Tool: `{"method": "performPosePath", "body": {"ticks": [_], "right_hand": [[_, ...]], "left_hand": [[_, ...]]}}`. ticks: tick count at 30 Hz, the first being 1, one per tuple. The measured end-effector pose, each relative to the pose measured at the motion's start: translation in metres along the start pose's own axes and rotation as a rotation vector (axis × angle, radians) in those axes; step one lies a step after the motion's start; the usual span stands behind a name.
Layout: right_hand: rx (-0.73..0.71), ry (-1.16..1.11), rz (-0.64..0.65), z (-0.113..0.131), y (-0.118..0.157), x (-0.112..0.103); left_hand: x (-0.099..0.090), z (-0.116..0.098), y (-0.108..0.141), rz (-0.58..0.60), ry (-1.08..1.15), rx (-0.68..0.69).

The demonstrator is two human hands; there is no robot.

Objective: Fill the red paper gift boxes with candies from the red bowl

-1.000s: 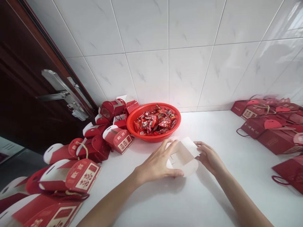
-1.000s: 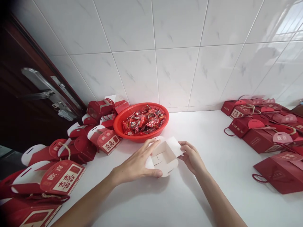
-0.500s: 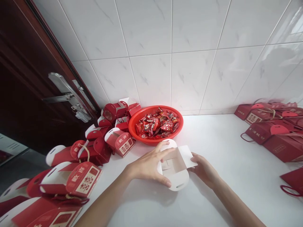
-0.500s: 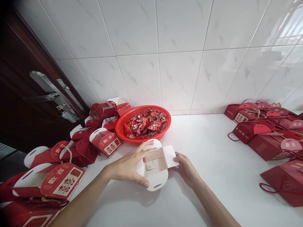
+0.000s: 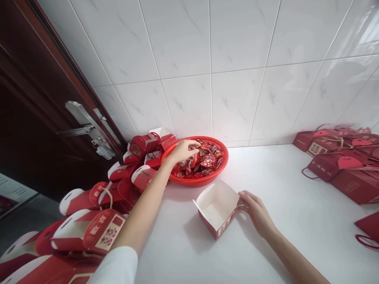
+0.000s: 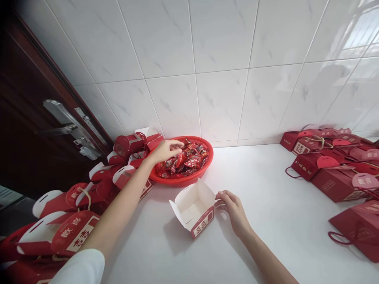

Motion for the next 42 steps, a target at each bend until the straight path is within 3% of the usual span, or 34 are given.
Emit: {"method": "performPosePath", "body": {"ticks": [3,7,12,15,23,32,36,42], "right_hand": [[-0.036,0.067,-0.009,0.001,0.001,0.002],[-0.089,0.150,-0.022,0.005,0.002,0.003],[-0.147,0.238,-0.018,0.008,0.003,0.004],[-0.164,0.260,0.001,0.009,0.004,0.006],[-0.161,0.285,0.029,0.005,0.004,0.010],[-0.164,0.353,0.017,0.001,0.001,0.007],[-0.169,0.365,0.015,0.000,0.001,0.007],[-0.155,0.353,0.022,0.001,0.003,0.008]], "left_hand": [[0.030,0.021,-0.037,0.108,-0.145,0.033],[0.071,0.039,-0.061,0.239,-0.339,0.017],[0.097,0.046,-0.069,0.310,-0.216,-0.067],[0.093,0.048,-0.068,0.284,-0.132,-0.101],[0.055,0.062,-0.061,0.158,0.074,-0.244],[0.040,0.087,-0.073,-0.077,0.034,-0.303],[0.046,0.101,-0.074,-0.130,-0.045,-0.341],[0.071,0.101,-0.070,-0.019,-0.111,-0.307]]}}
Point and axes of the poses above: each hand's wrist, its own y-axis away from the middle knuckle, its own x-axis out of the palm, z = x × y, the point moved 7 cm from there along -y, towards the middle knuckle, and after that the axes turned 11 degrees about -z, right-handed, at the moved point
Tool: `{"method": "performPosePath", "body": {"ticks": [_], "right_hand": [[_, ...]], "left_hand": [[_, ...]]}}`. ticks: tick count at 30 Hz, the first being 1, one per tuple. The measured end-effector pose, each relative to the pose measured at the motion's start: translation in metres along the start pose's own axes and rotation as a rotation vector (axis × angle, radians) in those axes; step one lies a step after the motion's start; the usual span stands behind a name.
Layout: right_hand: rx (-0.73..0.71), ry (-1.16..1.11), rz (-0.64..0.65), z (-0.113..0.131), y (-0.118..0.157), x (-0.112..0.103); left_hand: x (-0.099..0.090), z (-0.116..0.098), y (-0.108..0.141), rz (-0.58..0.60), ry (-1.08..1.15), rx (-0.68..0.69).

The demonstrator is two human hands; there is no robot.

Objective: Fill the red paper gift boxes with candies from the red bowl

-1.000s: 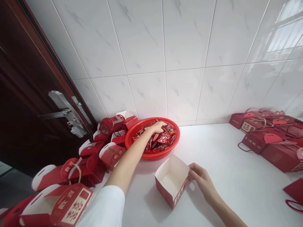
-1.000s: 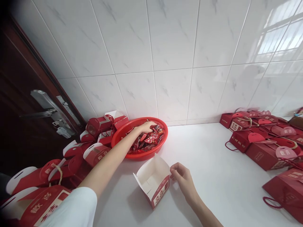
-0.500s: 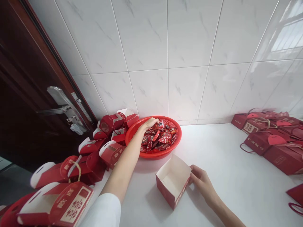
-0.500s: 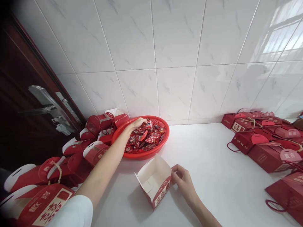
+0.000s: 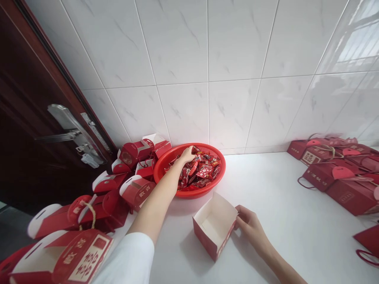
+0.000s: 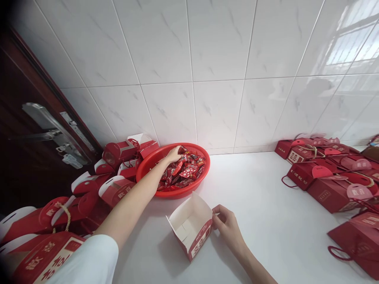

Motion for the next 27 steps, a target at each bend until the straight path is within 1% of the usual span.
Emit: {"method": "performPosePath", "body": {"ticks": [4,7,10,14,18,24,25,27], "right_hand": [[-0.001,-0.008,0.009,0.001,0.000,0.002],[-0.007,-0.006,0.021,-0.002,-0.001,0.003],[-0.017,-0.021,0.033,-0.005,-0.002,0.005],[-0.035,-0.038,0.051,-0.007,-0.002,0.007],[-0.047,-0.035,0.053,-0.007,-0.003,0.007],[-0.063,-0.002,0.075,-0.013,-0.005,0.008],[-0.068,-0.002,0.080,-0.014,-0.005,0.008],[-0.078,0.002,0.086,-0.016,-0.006,0.008]], "left_hand": [[0.004,-0.001,-0.002,0.031,-0.041,0.003],[0.002,0.000,-0.002,0.011,-0.044,0.000],[0.002,-0.004,0.000,0.009,0.001,0.026],[0.006,-0.014,0.004,0.029,0.054,0.063],[0.008,-0.025,0.006,0.025,0.070,0.094],[0.002,-0.051,0.010,-0.053,0.093,0.216],[0.004,-0.055,0.011,-0.033,0.097,0.243],[0.012,-0.061,0.014,0.060,0.085,0.283]]}}
Point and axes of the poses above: each hand's wrist, its own y-axis away from the middle knuckle, its own x-axis out of the palm, z = x × y, the point moved 7 cm from there along -y, towards the middle knuckle, and after that the axes turned 11 degrees about -z, right-handed, at the moved point
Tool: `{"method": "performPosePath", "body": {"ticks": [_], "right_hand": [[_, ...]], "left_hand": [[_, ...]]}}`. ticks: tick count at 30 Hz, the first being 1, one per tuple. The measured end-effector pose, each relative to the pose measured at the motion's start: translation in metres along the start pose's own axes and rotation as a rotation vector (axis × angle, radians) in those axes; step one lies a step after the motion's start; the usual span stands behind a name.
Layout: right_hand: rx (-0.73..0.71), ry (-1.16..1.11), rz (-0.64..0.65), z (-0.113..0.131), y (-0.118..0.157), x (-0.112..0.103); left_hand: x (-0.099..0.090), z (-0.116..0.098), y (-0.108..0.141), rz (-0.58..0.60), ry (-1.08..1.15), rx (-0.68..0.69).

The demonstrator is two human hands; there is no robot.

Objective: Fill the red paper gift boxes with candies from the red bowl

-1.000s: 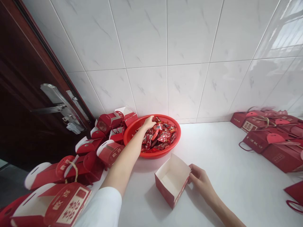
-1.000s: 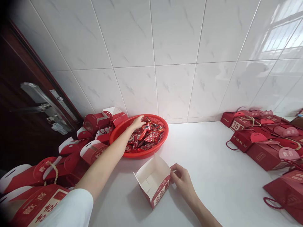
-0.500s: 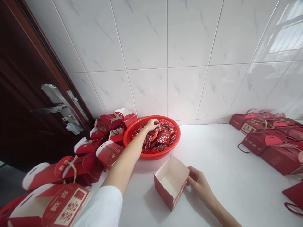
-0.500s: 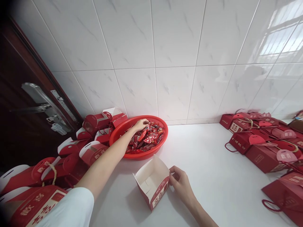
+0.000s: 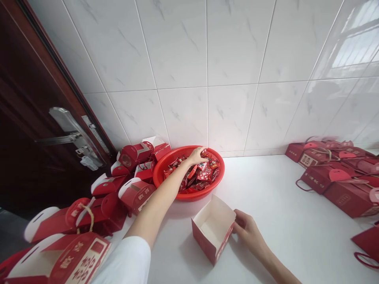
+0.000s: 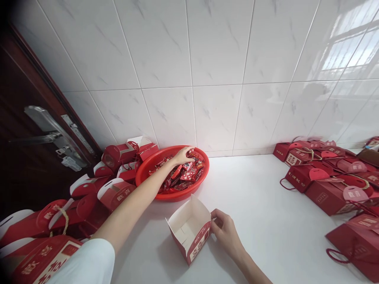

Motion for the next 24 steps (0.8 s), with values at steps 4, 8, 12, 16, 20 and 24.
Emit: {"method": "performPosePath", "body": {"ticks": [4,8,12,16,20,24], "right_hand": [[-0.001,0.010,-0.004,-0.002,0.000,-0.001],[-0.009,0.018,0.005,-0.001,0.001,0.000],[-0.018,0.045,-0.001,0.001,0.001,0.000],[-0.016,0.062,-0.008,0.001,0.000,-0.001],[-0.013,0.077,-0.002,0.000,-0.001,-0.001],[-0.024,0.076,-0.006,0.001,-0.001,-0.001]], "left_hand": [[0.015,0.002,0.001,0.185,-0.041,-0.015],[0.009,0.003,0.006,0.300,-0.072,-0.071],[-0.009,0.000,0.018,0.442,-0.122,-0.175],[-0.021,0.004,0.030,0.563,-0.186,-0.334],[-0.023,0.007,0.033,0.584,-0.240,-0.400],[-0.025,0.012,0.034,0.528,-0.267,-0.428]]}}
Point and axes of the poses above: each hand's wrist, its own y-axis away from the middle knuckle, its own x-axis out of the palm, z = x × y, the point moved 7 cm from there along -y, towards the middle knuckle, and after that the axes turned 11 degrees about -z, right-handed, at the moved point
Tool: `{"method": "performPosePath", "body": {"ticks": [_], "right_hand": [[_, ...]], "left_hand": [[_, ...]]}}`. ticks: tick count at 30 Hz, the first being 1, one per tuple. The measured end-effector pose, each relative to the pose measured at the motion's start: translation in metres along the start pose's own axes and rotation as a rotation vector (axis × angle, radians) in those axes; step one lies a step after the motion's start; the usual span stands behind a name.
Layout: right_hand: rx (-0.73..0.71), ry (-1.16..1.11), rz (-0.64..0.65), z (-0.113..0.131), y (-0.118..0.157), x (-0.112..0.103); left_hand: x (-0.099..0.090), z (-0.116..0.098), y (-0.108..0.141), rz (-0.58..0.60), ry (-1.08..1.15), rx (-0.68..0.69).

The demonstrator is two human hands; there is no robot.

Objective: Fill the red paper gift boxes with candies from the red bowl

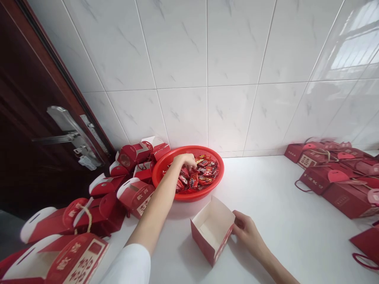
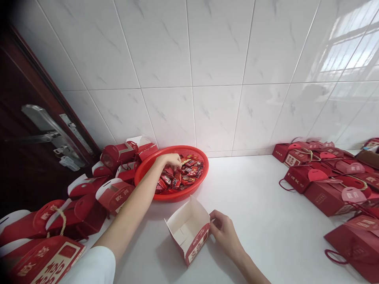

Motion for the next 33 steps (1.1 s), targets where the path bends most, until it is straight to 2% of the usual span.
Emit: {"method": "performPosePath", "body": {"ticks": [6,11,15,19,23,26,30,33], "right_hand": [[-0.006,0.002,0.006,0.004,0.002,0.001],[0.003,0.002,0.018,0.005,0.003,0.001],[0.002,0.008,0.021,0.006,0.003,0.001],[0.000,0.005,0.026,0.007,0.003,0.001],[0.002,0.008,0.011,0.008,0.004,0.001],[0.034,-0.020,-0.007,0.007,0.003,-0.001],[0.027,-0.056,-0.098,0.013,-0.002,-0.014],[-0.008,-0.087,-0.209,0.021,-0.006,-0.030]], "left_hand": [[-0.007,0.013,-0.009,-0.188,-0.011,0.004],[-0.005,0.008,-0.020,-0.361,0.033,0.066],[-0.004,0.004,-0.028,-0.416,0.142,0.091],[-0.014,0.007,-0.025,-0.466,0.346,0.132],[-0.023,0.007,-0.013,-0.422,0.518,0.182],[-0.024,0.000,-0.005,-0.320,0.674,0.200],[-0.026,-0.022,0.008,-0.165,1.026,0.326],[-0.024,-0.041,0.027,-0.121,1.101,0.452]]}}
Point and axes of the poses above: each hand's wrist, its own y-axis away from the middle knuckle, its own x-axis out of the palm, z = x × y, the point moved 7 cm from there along -y, towards the middle knuckle, and after that the axes turned 11 degrees about -z, right-handed, at the moved point
